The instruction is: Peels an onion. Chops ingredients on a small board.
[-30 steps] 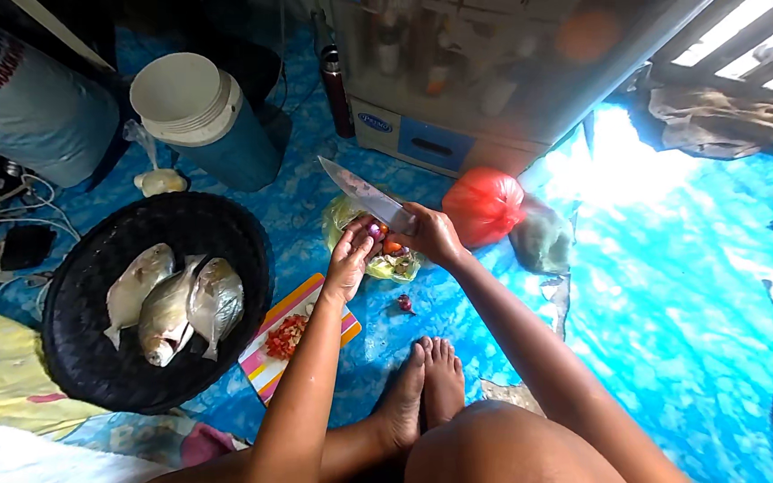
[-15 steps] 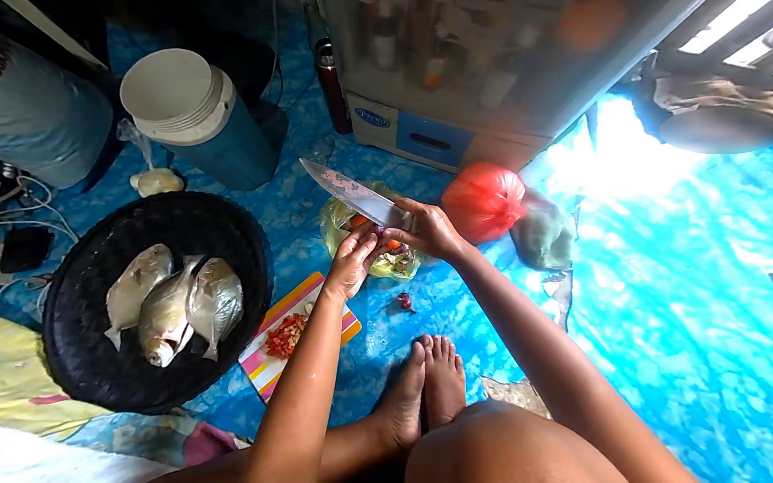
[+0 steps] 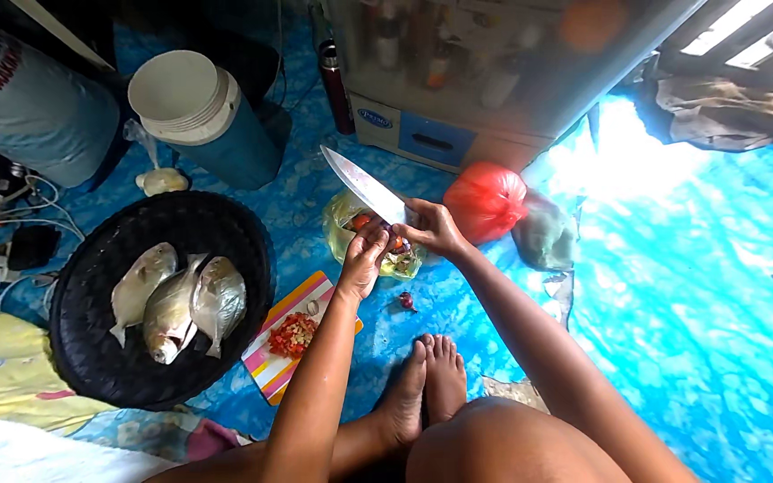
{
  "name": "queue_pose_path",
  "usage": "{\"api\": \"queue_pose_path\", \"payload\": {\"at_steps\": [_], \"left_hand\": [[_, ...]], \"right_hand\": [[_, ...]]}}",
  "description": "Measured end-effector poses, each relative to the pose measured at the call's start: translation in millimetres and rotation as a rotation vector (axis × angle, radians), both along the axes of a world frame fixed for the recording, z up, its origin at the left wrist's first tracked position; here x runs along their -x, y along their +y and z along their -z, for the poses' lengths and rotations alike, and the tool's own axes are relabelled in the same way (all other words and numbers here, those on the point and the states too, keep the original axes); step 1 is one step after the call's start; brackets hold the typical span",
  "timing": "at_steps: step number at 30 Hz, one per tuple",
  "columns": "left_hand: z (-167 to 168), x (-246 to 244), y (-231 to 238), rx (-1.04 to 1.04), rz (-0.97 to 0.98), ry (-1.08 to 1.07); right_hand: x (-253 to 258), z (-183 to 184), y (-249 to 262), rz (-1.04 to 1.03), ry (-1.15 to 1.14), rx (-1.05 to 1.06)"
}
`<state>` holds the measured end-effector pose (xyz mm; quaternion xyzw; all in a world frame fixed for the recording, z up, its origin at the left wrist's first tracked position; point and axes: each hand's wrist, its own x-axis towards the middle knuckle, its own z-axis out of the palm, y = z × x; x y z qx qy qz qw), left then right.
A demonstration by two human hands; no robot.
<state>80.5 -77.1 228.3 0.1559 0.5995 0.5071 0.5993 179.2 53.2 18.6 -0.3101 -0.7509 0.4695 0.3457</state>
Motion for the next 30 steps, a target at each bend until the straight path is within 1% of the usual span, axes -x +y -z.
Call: {"api": "queue_pose_path", "payload": {"at_steps": [9, 13, 15, 17, 19, 24, 30], "left_hand": [[-0.8, -0.5, 0.3, 0.016, -0.007, 0.0], [-0.1, -0.8, 2.2, 0.001, -0.103, -0.062], [0.5, 0.9, 1.1, -0.018, -0.068, -0.085], [0.8, 2.6, -0.7, -0.012, -0.016, -0.06], [1.4, 3.4, -0.5, -0.012, 0.018, -0.045], [0.0, 2.3, 1.5, -0.02, 0.043, -0.049], [2.2, 3.7, 2.5, -0.035, 0.02, -0.094]], "right_hand": [[-0.1, 2.4, -2.0, 0.01, 0.049, -0.035], [2.7, -0.6, -8.0, 0.004, 0.059, -0.019], [-2.4, -2.2, -5.4, 0.041, -0.012, -0.034], [-9.0, -4.6, -1.8, 0.057, -0.099, -0.065], [-11.4, -5.2, -0.2, 0.057, -0.139, -0.094], [-9.0, -3.8, -1.3, 0.039, -0.14, -0.173], [-8.8, -1.9, -1.2, 0.042, -0.151, -0.256]]}}
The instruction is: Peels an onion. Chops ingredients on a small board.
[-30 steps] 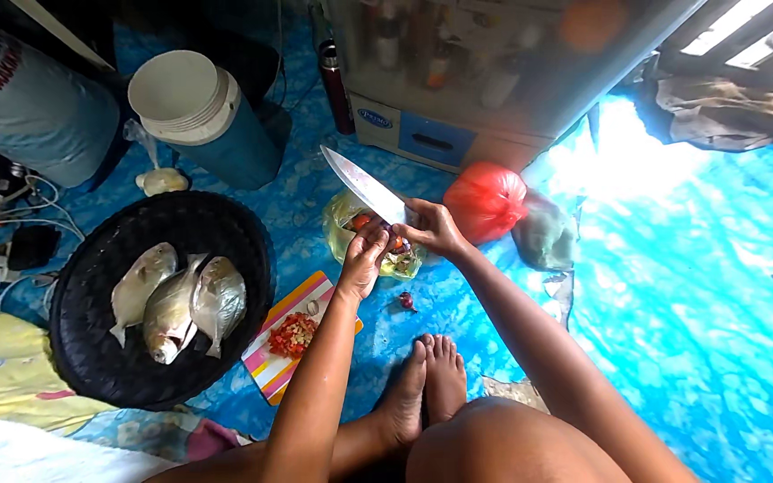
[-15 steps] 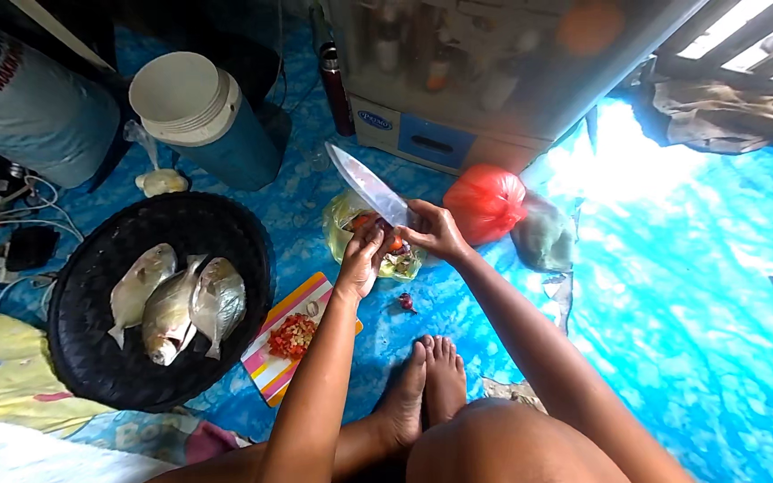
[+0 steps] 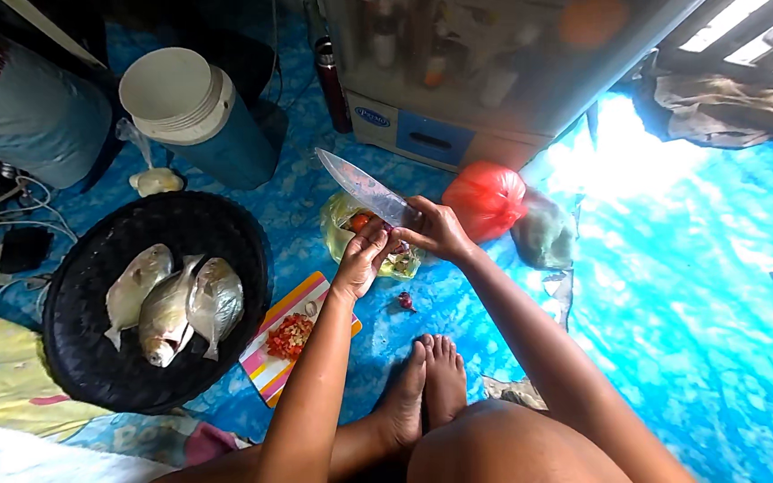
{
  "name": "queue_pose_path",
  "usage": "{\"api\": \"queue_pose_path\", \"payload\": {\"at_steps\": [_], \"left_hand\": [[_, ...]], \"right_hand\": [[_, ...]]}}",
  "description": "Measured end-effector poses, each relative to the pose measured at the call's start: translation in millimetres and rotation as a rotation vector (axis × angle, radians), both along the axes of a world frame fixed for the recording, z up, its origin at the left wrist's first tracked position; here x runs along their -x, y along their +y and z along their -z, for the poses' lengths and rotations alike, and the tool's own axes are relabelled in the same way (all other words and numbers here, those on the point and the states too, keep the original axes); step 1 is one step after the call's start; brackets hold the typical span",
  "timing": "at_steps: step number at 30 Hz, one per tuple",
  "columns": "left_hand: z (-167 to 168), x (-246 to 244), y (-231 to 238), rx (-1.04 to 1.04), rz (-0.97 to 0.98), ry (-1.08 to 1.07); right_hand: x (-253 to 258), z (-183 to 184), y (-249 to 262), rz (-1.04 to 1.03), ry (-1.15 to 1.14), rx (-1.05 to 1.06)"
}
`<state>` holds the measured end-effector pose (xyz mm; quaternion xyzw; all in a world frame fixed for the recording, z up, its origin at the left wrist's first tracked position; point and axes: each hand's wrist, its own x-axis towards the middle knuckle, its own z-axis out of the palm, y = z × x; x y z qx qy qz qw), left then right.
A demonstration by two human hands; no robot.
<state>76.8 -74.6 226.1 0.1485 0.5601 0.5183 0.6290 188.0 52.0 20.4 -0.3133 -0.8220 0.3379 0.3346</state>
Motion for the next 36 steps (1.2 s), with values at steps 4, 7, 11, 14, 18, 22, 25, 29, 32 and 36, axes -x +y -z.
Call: {"api": "queue_pose_path", "payload": {"at_steps": [4, 7, 11, 14, 18, 22, 25, 29, 32, 36], "left_hand": [[2.0, 0.6, 0.6, 0.044, 0.015, 0.008], [4.8, 1.0, 0.3, 0.05, 0.027, 0.021], [4.0, -2.0, 0.5, 0.045, -0.069, -0.026], [6.3, -3.6, 1.8, 0.037, -0.169, -0.13], [1.4, -4.4, 2.0, 0.037, -0.261, -0.159], [-6.2, -3.1, 0.7, 0.041, -0.195, -0.027], [-7.2, -2.8, -1.2, 0.06, -0.141, 0.041], [-7.3, -1.0, -4.3, 0.062, -0.074, 0.052], [-11.0, -1.9, -4.2, 0.087, -0.074, 0.06], [48.6, 24.4, 14.7, 0.15, -0.043, 0.025]], "right_hand": [[-0.3, -4.8, 0.9, -0.055, -0.003, 0.066], [0.9, -2.7, -0.7, -0.096, 0.05, 0.132], [4.3, -0.9, -8.6, -0.097, 0.098, 0.152], [1.7, 1.7, -6.5, -0.073, 0.103, 0.159], [-3.2, -0.2, -6.9, -0.056, 0.133, 0.232], [-7.2, 0.5, -1.7, 0.077, 0.004, 0.243], [0.0, 2.9, 4.4, 0.164, -0.22, 0.269], [14.9, 7.4, 3.5, 0.218, -0.371, 0.27], [19.7, -0.8, -1.1, 0.264, -0.396, 0.211], [15.6, -5.7, 0.3, 0.117, -0.246, 0.088]]}}
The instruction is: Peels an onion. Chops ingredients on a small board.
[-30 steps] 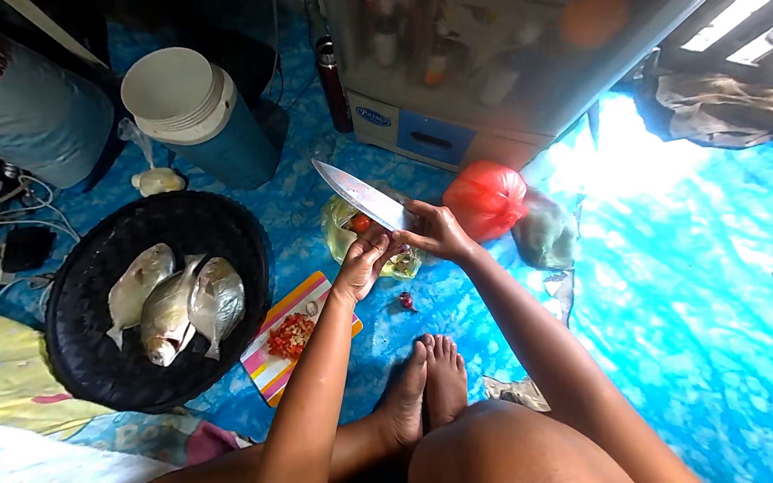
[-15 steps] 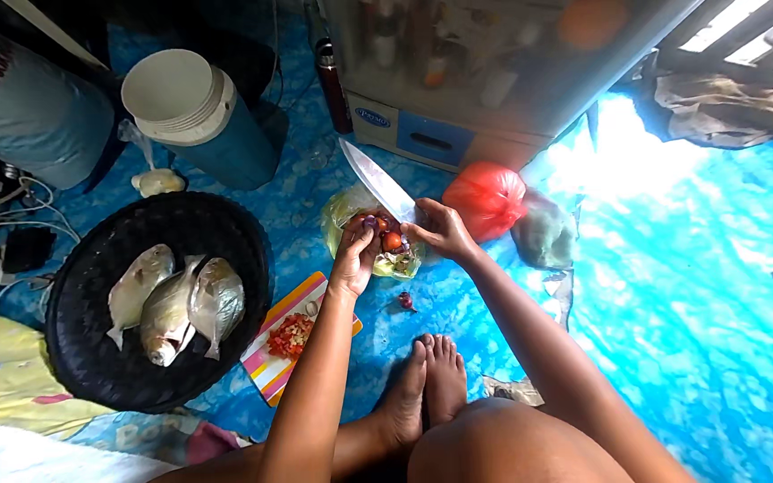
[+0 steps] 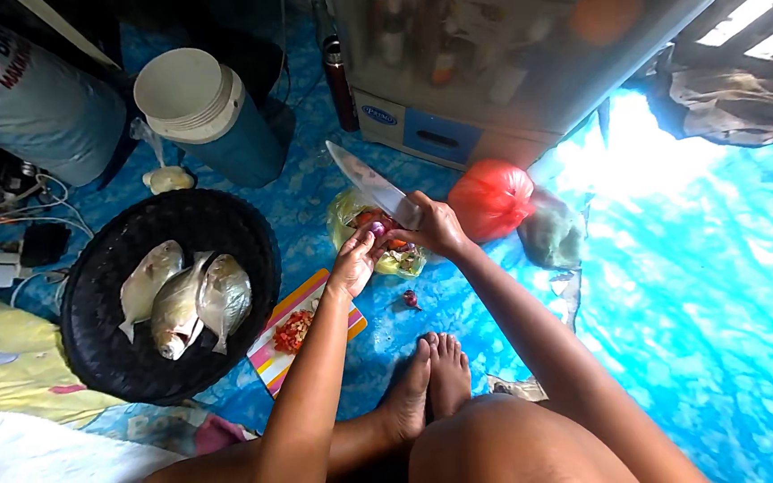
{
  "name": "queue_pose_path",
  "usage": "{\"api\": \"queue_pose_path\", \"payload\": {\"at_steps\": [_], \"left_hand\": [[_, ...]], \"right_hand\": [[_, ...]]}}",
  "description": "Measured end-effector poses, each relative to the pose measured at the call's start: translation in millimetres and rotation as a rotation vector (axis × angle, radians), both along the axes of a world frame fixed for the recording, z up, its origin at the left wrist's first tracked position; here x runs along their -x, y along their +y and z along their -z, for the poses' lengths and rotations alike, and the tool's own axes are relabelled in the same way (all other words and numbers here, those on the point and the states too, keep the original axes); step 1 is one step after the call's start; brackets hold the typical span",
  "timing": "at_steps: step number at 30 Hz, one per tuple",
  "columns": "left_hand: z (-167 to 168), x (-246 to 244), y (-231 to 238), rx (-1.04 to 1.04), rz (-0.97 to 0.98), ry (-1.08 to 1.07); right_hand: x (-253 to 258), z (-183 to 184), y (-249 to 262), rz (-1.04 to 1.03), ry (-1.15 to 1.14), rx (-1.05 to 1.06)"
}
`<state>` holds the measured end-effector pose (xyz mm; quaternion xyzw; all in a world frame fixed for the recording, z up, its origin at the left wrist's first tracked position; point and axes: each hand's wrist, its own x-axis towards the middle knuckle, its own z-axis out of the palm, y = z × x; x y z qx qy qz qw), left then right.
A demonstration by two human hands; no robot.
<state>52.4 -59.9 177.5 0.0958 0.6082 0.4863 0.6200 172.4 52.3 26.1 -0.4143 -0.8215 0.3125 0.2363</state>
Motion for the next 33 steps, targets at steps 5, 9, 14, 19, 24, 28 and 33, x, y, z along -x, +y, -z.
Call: {"api": "queue_pose_path", "payload": {"at_steps": [5, 9, 14, 19, 24, 28, 33], "left_hand": [[163.7, 56.6, 19.8, -0.43, 0.174, -0.183], [158.0, 53.7, 18.6, -0.423, 0.165, -0.249], [90.6, 29.8, 0.5, -0.425, 0.177, -0.223], [-38.6, -23.9, -14.0, -0.109, 0.002, -0.119], [-38.7, -28.6, -11.7, -0.115, -0.09, -0.149], [-38.9, -31.9, -10.6, -0.133, -0.32, -0.206], [-42.9, -27.9, -12.1, -0.125, -0.219, -0.097]], "right_hand": [[-0.6, -1.8, 3.6, -0.157, 0.069, -0.071], [-1.9, -7.7, 3.2, -0.177, 0.077, -0.08], [-8.5, -8.6, 5.4, -0.236, 0.09, -0.075], [-11.6, -5.5, 6.7, -0.245, 0.114, -0.046], [-8.5, 2.0, 1.4, -0.229, 0.192, -0.024], [-6.1, 0.2, -6.6, -0.206, 0.251, -0.019], [-9.9, -6.0, -0.7, -0.007, 0.043, 0.063]]}}
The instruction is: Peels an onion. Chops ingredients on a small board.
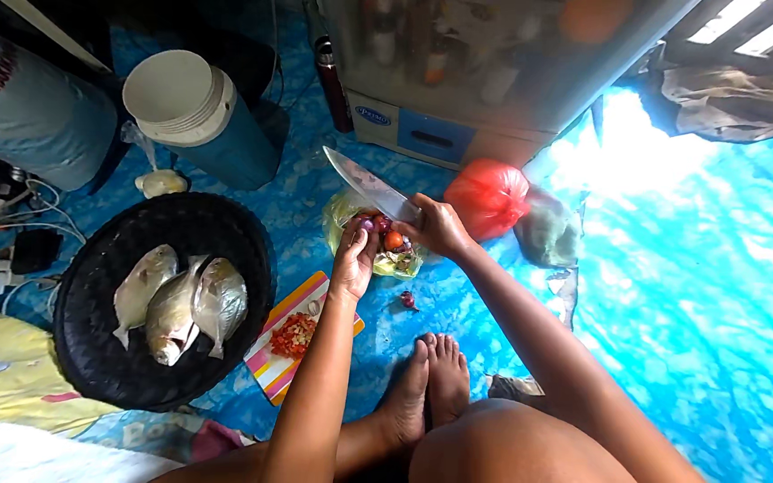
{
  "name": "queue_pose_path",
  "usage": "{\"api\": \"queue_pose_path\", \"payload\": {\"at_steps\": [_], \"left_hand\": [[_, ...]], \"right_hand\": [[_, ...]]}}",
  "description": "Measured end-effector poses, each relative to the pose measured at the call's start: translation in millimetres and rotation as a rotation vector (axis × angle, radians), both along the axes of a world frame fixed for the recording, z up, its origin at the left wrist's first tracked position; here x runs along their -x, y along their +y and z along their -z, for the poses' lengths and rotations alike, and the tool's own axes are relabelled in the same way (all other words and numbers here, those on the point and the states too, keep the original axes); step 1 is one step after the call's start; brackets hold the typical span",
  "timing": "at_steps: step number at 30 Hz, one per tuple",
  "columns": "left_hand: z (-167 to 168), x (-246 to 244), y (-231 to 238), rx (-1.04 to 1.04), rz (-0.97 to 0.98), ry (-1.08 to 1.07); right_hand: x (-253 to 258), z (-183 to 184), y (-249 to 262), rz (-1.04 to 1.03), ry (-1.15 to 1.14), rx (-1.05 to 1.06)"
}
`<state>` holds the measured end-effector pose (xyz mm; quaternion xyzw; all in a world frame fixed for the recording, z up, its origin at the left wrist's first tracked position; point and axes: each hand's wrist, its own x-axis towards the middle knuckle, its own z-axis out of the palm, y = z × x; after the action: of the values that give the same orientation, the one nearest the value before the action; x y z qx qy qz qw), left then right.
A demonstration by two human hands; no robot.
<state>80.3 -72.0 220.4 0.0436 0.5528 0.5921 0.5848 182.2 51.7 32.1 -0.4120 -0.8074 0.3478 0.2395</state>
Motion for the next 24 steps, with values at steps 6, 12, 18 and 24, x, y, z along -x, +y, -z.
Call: {"api": "queue_pose_path", "payload": {"at_steps": [6, 12, 18, 24], "left_hand": [[5.7, -0.2, -1.0, -0.019, 0.04, -0.001], [-7.1, -2.5, 0.0, 0.012, 0.15, 0.104], [129.7, 54.4, 16.6, -0.325, 0.279, 0.101], [204.3, 80.5, 37.7, -0.294, 0.234, 0.057]], "right_hand": [[7.2, 8.4, 3.9, 0.007, -0.121, 0.049], [6.6, 12.7, 3.4, -0.119, 0.014, -0.087], [8.5, -4.6, 4.7, -0.01, -0.149, -0.166], [9.2, -11.4, 8.2, 0.017, -0.228, -0.056]]}}
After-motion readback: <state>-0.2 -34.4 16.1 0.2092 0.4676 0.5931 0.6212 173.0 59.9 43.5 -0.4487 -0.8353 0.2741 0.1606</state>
